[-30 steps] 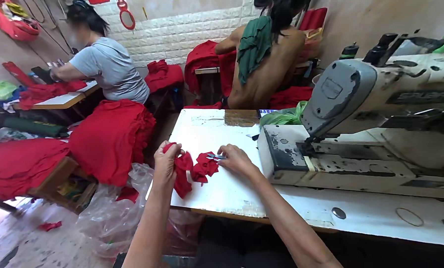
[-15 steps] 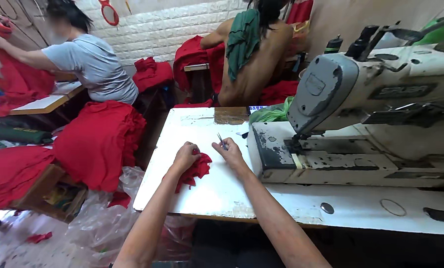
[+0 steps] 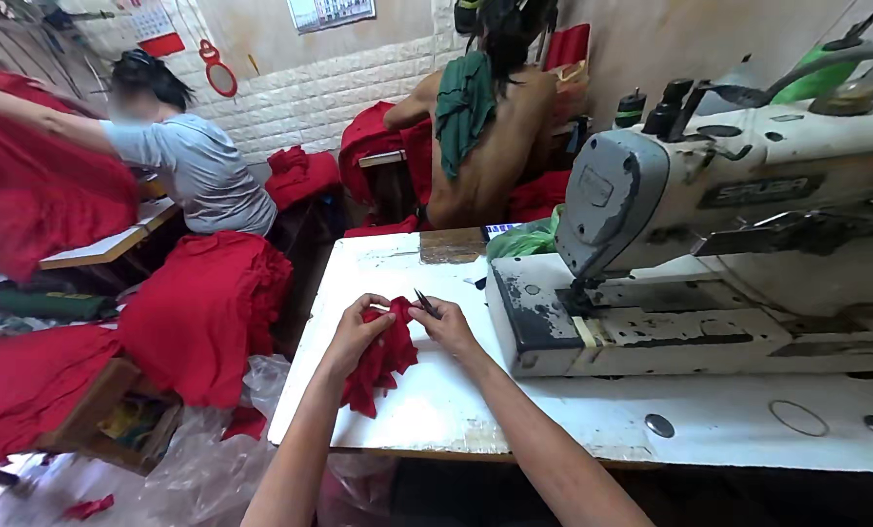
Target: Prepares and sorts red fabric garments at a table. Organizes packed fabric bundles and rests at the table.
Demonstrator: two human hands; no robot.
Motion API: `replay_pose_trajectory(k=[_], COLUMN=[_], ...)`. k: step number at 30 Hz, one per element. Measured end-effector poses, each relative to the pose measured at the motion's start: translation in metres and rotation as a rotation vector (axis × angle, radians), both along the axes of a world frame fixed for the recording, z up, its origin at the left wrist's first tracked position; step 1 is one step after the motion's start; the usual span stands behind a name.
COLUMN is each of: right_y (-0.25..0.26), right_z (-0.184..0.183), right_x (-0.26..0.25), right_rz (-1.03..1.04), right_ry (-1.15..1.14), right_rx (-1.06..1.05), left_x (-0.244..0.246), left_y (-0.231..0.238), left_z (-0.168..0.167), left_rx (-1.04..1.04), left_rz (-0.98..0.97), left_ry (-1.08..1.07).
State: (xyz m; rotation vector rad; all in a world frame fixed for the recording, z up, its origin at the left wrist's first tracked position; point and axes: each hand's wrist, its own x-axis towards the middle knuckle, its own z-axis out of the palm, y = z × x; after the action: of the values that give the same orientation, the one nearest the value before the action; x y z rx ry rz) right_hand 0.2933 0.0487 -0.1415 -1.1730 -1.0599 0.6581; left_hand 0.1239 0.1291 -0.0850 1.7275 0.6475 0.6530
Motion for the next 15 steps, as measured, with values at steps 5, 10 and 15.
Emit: replay_pose_trajectory(k=[5,10,15], right_y=[-0.0006,-0.0063,-0.0068], right_z=[0.0021,0.0069,0.0063], right_x=[0.0018,-0.0010,-0.0030], right_rz=[0.029,0.147,0.099], right_ry=[-0.034,-0.130,-0.244], right_rx=[0.013,0.031,0.026], left_x=[-0.0013,-0.0009,0.0031], left_y=[-0.0051,-0.0090,-0.0090], left_z=[0.0011,0.0038,-0.0048], left_rx=[0.082,0.028,0.004], left_rz=[-0.044,-0.019,0.105], left_ry=[0.015,-0.043,-0.101])
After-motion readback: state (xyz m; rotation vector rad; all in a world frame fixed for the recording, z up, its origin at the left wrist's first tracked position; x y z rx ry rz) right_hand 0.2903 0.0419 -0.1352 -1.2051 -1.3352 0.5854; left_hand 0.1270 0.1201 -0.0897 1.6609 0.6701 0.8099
